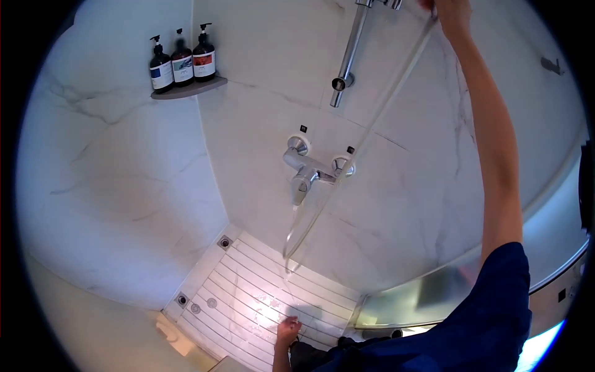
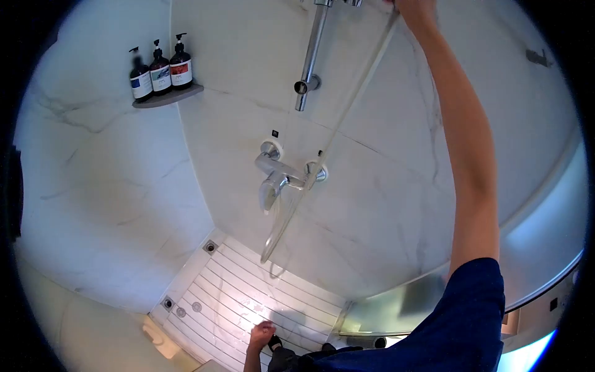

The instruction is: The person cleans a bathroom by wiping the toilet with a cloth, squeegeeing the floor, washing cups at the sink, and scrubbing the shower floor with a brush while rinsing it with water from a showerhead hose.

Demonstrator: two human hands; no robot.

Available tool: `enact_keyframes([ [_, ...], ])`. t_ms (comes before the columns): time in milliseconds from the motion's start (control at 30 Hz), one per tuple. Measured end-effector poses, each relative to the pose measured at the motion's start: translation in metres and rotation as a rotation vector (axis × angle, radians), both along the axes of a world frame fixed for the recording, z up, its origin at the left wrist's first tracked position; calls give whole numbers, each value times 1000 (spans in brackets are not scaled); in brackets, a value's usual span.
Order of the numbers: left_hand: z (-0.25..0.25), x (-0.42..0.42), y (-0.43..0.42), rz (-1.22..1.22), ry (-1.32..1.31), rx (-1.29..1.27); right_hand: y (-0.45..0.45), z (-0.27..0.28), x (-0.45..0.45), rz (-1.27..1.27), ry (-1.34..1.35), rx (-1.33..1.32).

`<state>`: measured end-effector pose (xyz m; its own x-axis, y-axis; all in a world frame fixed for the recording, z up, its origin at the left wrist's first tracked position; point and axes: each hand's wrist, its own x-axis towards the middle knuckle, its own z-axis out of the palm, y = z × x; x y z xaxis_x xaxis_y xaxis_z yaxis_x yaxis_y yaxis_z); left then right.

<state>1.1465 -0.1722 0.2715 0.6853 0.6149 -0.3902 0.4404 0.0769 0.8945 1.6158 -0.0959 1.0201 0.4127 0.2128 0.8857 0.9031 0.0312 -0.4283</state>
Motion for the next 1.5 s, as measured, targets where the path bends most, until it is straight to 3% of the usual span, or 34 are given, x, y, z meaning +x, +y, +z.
enact_keyframes([
  [67,16,40,32,46,-87,191,-30,-54,-45,103,-211,-151],
  [100,22,65,58,-29,-138,520,-45,-80,-60,110,-147,-263],
  [133,69,89,78,133,-183,276,-57,-109,-70,117,-78,-377],
  [167,117,110,100,174,-306,211,-69,-140,-70,131,34,-493],
  [200,130,138,120,262,-445,166,-81,-166,-76,81,33,-666],
  [300,179,202,161,421,-583,231,-103,-234,-72,352,512,-606],
  [400,241,211,174,179,-668,-184,-117,-268,-81,222,551,-640],
  [567,212,208,177,156,-669,-141,-129,-278,-93,91,485,-592],
  [633,177,198,177,128,-625,-90,-130,-273,-96,55,505,-555],
  [733,178,166,157,259,-492,-303,-129,-264,-100,31,468,-484],
  [867,154,161,153,319,-489,-319,-116,-251,-98,-26,307,-385],
  [933,169,164,157,308,-504,-265,-110,-245,-110,5,332,-394],
  [1067,195,192,174,357,-697,-154,-113,-278,-134,146,361,-695],
  [1233,224,225,186,248,-837,-170,-103,-320,-145,226,469,-634],
  [1333,246,235,209,129,-778,-154,-108,-332,-149,238,468,-682],
  [1400,263,238,200,210,-721,-134,-113,-330,-152,210,406,-739],
  [1500,267,238,201,132,-621,-100,-111,-321,-146,70,373,-557],
])
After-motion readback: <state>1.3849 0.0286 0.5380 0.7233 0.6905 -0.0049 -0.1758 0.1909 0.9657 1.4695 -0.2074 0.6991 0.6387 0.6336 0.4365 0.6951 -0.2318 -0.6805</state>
